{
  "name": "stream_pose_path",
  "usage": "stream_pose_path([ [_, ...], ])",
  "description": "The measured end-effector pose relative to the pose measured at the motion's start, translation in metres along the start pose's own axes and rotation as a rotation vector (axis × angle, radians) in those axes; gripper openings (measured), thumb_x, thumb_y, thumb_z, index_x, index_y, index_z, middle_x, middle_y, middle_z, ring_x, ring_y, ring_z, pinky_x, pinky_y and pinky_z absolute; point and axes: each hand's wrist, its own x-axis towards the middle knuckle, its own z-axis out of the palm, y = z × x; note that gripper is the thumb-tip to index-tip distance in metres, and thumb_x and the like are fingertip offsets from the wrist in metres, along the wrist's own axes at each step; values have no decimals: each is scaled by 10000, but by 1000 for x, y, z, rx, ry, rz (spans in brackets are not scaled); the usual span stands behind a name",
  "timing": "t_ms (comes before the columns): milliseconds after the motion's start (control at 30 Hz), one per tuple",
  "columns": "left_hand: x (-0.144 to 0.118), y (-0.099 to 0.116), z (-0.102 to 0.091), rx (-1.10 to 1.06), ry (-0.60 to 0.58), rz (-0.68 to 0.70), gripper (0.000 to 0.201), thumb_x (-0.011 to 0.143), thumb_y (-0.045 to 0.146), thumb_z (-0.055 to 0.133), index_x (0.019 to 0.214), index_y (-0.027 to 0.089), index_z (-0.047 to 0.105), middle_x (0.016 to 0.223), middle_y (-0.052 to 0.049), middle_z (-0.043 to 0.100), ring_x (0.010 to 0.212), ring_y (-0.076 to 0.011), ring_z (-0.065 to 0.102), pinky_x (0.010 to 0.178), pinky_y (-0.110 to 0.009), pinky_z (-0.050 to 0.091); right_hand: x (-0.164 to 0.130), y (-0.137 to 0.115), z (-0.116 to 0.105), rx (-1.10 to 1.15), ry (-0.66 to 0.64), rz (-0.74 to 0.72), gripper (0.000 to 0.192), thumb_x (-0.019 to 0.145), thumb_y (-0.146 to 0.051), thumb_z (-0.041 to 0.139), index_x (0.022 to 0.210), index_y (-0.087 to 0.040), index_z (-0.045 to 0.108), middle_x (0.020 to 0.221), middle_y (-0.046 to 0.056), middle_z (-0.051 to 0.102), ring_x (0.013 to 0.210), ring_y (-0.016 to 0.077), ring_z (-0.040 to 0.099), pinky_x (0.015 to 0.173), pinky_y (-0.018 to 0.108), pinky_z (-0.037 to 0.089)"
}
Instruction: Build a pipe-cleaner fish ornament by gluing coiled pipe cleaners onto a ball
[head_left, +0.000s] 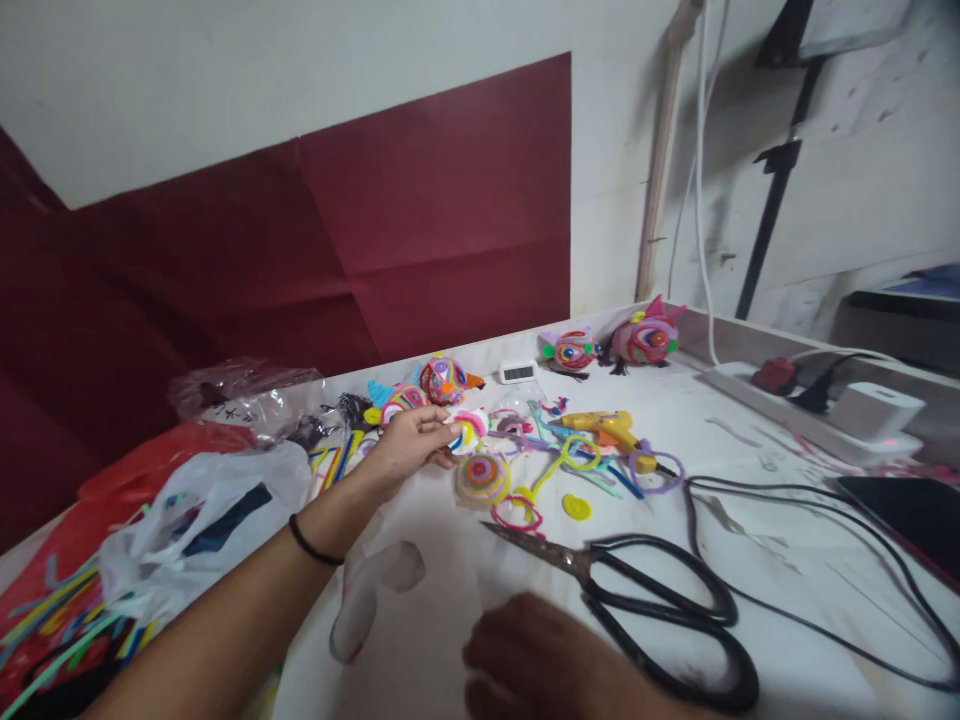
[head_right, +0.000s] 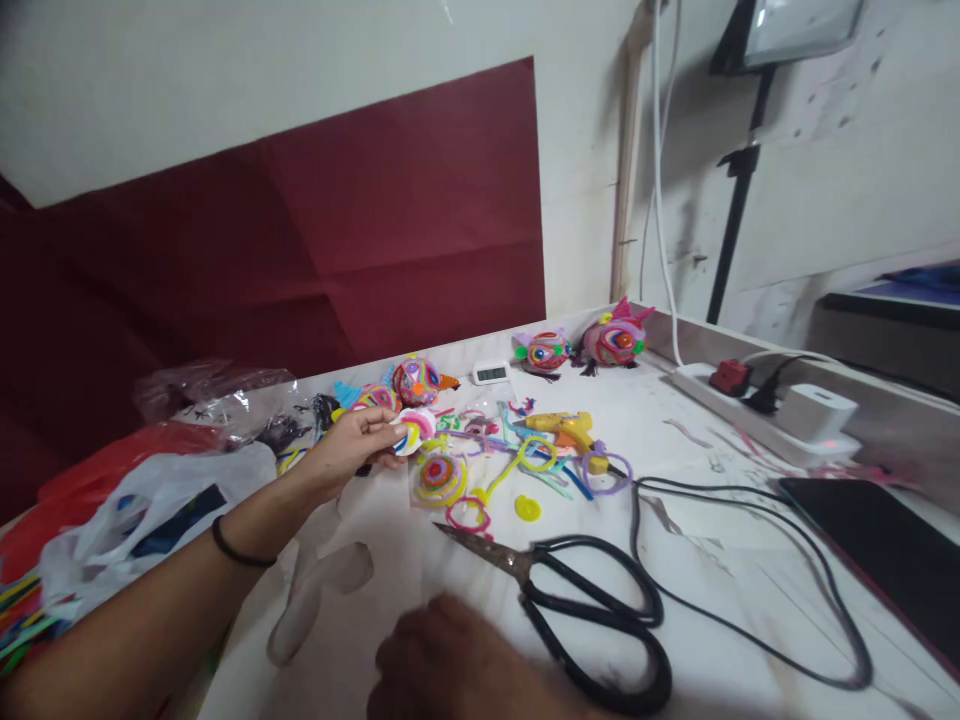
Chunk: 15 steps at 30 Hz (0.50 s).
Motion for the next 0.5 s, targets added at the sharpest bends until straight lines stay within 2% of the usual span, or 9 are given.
stream_pose_path([
  [67,-15,-3,0,-48,18,23,392,583,444,784,752,158,577,595,36,600,507,-100,589,539,-228,497,16,5,-31,51,153,120,145,898,-196,500,889,-198,645,863,82,718,777,192,657,707,304,525],
  [133,-27,-5,2,-84,20,42,388,591,455,774,746,157,581,592,33,597,500,-101,572,524,-233,489,31,12,-62,133,135,271,243,878,-166,515,1104,-186,601,990,100,693,897,207,645,754,315,532],
  [167,-32,-6,3,-92,13,50,377,601,457,766,740,157,584,587,32,594,499,-104,565,513,-233,481,37,17,-74,162,147,364,278,865,-169,541,1137,-205,581,995,87,683,881,202,642,733,316,536],
  [200,-37,-5,6,-93,0,60,363,616,458,754,735,158,588,578,33,586,493,-103,555,501,-230,468,43,22,-82,172,200,429,298,856,-194,561,1153,-213,570,1002,81,677,843,199,642,718,328,535],
  [267,-45,-3,11,-87,-46,95,334,652,457,724,739,158,602,559,40,568,471,-93,523,475,-218,435,52,32,-89,265,223,531,324,851,-238,571,1172,-196,561,1010,85,675,806,192,645,679,319,532],
  [333,-50,2,17,-79,-101,135,311,685,450,696,749,157,613,534,49,544,446,-82,486,449,-206,397,57,41,-87,375,208,624,292,849,-291,573,1116,-176,594,922,71,685,739,179,631,612,291,507],
  [400,-53,7,22,-79,-140,164,298,704,447,677,742,159,611,506,52,531,426,-77,460,425,-198,363,61,47,-84,495,173,702,214,840,-347,574,920,-165,651,742,33,656,629,153,579,537,263,457],
  [500,-52,12,27,-91,-139,178,291,726,445,658,726,161,598,465,51,524,399,-70,433,406,-189,331,65,51,-86,685,175,789,285,789,-419,622,667,-161,627,575,-9,572,525,114,491,490,243,393],
])
